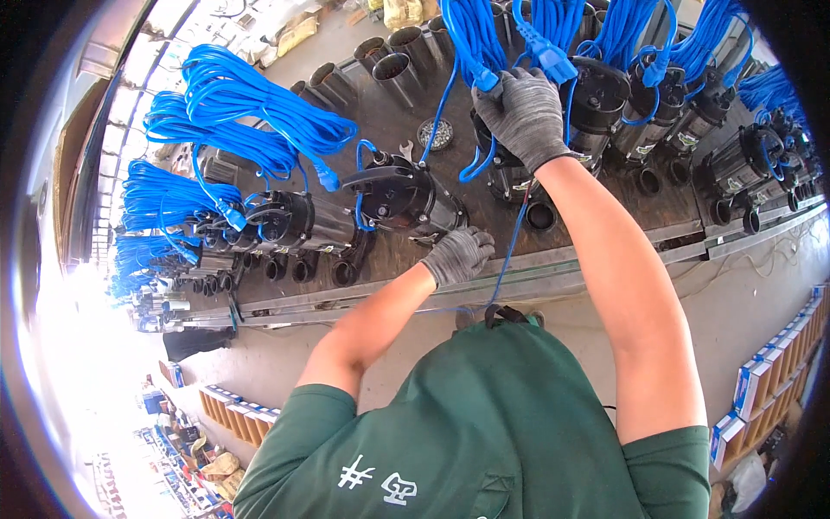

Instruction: The person assembles industrial water pumps by connecting blue cables to the pump units, securing them with fasteners, and then placing the finished units into cardboard boxes on the floor.

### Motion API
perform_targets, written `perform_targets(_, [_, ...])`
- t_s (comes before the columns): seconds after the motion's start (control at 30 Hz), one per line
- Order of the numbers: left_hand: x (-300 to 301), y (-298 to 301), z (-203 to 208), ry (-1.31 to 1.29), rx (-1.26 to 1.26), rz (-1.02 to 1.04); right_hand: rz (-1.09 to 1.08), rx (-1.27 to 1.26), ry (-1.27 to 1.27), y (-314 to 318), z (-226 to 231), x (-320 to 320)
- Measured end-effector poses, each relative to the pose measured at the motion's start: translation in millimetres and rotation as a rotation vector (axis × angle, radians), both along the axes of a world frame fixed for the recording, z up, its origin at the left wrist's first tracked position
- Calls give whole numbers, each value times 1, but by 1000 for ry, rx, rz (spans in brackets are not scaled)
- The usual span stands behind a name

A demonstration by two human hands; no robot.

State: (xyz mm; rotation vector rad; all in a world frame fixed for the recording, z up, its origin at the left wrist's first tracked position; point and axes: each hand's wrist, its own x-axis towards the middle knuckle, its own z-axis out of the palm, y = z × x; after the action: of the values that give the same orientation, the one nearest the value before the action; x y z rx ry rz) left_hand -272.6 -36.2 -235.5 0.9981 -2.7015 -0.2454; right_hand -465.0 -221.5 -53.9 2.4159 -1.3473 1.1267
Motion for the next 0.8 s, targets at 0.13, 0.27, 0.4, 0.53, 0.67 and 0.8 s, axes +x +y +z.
perform_targets(0.13, [-2,2,130,358,-258,-15,-6,33,-39,0,-3,0])
perform_targets(0.27, [22,-28,215,215,-611,596,-4,35,-63,-3,-7,-4])
perform_targets(0.4, [31,-38,211,-17,-410,844,5,49,-38,-4,-8,-3])
perform_targets(0.53, [51,-46,205,159,-490,753,6,41,-41,0,-5,-4])
perform_targets(0.67, [113,-107,202,238,-387,615,-27,21,-47,-3,-9,-4])
perform_targets(0.8, [167,-166,193,649,207,758,-12,5,-72,-3,-11,-3])
